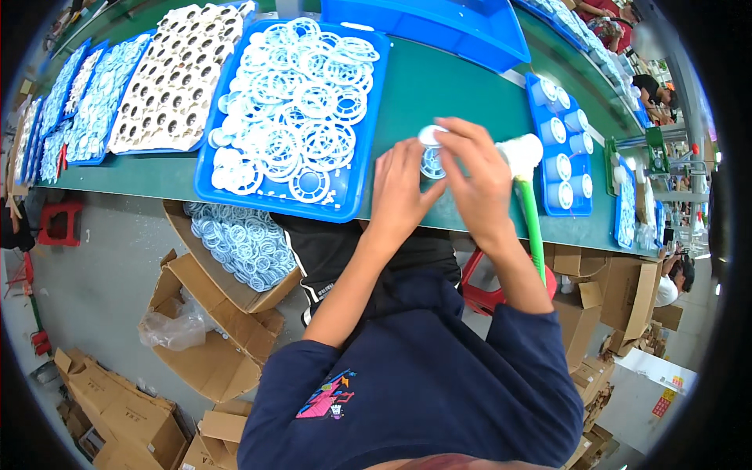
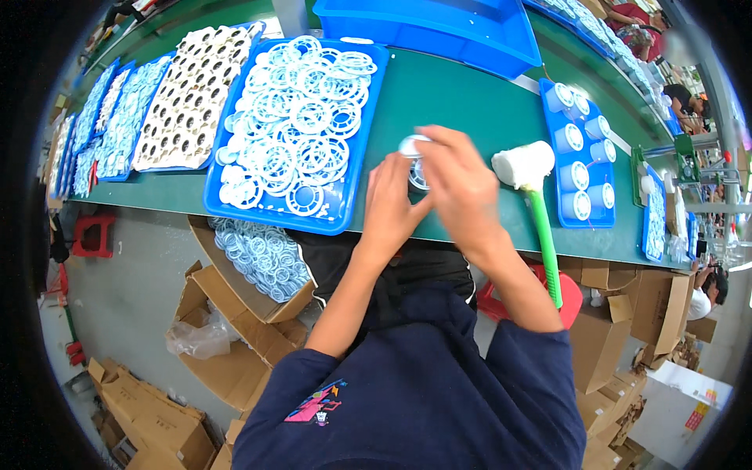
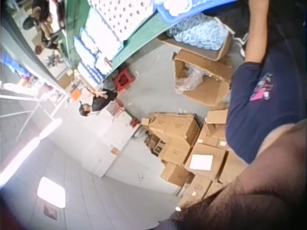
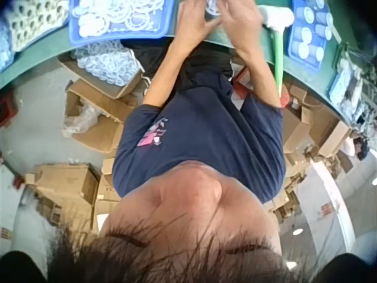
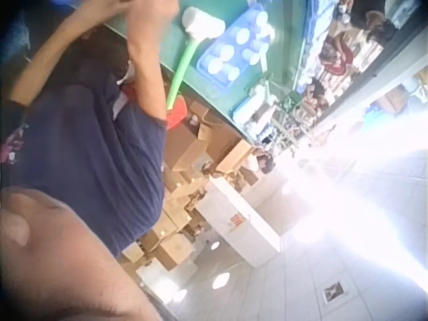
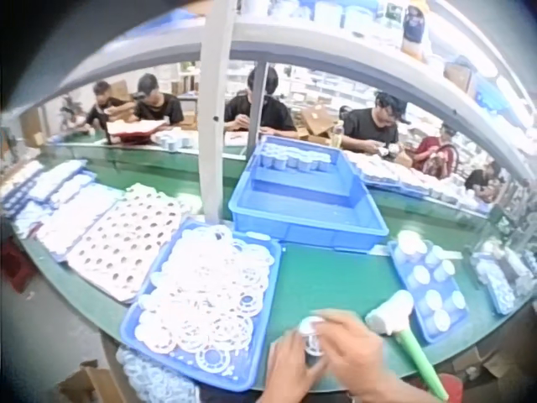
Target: Assembling small electronic parts into housings and using a rubber mallet to secure them.
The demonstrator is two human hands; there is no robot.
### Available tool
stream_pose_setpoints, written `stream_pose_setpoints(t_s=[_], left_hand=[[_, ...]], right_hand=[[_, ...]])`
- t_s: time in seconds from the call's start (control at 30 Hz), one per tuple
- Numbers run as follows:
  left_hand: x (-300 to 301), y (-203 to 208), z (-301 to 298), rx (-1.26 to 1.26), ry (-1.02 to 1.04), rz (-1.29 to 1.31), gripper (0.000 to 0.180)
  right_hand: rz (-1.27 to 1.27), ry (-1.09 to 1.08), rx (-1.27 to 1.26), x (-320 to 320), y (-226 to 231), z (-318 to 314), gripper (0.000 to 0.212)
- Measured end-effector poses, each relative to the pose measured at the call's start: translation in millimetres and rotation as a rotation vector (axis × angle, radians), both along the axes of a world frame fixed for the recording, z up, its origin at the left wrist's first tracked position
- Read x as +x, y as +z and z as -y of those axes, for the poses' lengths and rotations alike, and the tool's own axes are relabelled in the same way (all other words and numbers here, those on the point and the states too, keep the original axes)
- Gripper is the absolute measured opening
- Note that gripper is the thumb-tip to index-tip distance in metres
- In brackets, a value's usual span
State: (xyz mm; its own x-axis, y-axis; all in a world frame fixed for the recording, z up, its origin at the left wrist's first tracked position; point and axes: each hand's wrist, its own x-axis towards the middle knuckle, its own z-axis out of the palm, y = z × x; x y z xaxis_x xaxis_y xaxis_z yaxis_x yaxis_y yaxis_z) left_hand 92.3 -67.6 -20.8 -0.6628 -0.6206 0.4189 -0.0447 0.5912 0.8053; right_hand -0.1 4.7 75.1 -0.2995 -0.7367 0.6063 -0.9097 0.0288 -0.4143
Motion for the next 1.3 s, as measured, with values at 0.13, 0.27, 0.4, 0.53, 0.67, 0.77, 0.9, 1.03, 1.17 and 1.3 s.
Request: stream_pose_setpoints(t_s=[0.13, 0.27, 0.4, 0.53, 0.67, 0.77, 0.9, 1.03, 1.17, 1.3], left_hand=[[5.3, 6.3, 2.3, -0.001, 0.02, -0.042, 0.07], [5.5, 7.9, 2.7, 0.049, -0.008, -0.028, 0.068], [6.6, 7.7, 3.6, 0.04, 0.009, -0.041, 0.067], [6.9, 3.6, 3.1, 0.01, 0.017, -0.044, 0.069], [7.5, 0.8, 1.7, -0.039, 0.001, -0.035, 0.064], [6.8, -1.6, 0.1, 0.05, 0.0, 0.009, 0.067], [5.6, 0.0, -2.9, 0.037, 0.014, 0.002, 0.067], [4.4, -3.1, 0.9, -0.021, 0.039, -0.058, 0.067], [9.4, 9.4, 1.8, -0.024, 0.054, -0.03, 0.069], [10.2, 17.1, -3.0, 0.035, -0.006, -0.008, 0.063]], right_hand=[[-0.075, -0.055, 0.089, -8.9, -34.4, -25.4, 0.025], [-0.199, -0.038, 0.163, -7.8, -38.5, -32.8, 0.037], [-0.191, -0.03, 0.219, -1.6, -38.0, -36.3, 0.046], [-0.229, 0.012, 0.083, -3.1, -17.9, -23.4, 0.052], [-0.067, 0.33, 0.252, -5.6, 4.9, 63.7, 0.039], [-0.139, 0.423, 0.395, -8.9, -24.7, 135.0, 0.031], [-0.161, 0.474, 0.385, -16.2, -31.6, 146.5, 0.024], [0.045, 0.247, 0.023, -40.4, -5.7, 108.8, 0.017], [0.35, -0.135, 0.187, -67.4, -2.1, 4.9, 0.017], [0.152, -0.251, 0.344, -70.3, -56.3, -55.2, 0.025]])
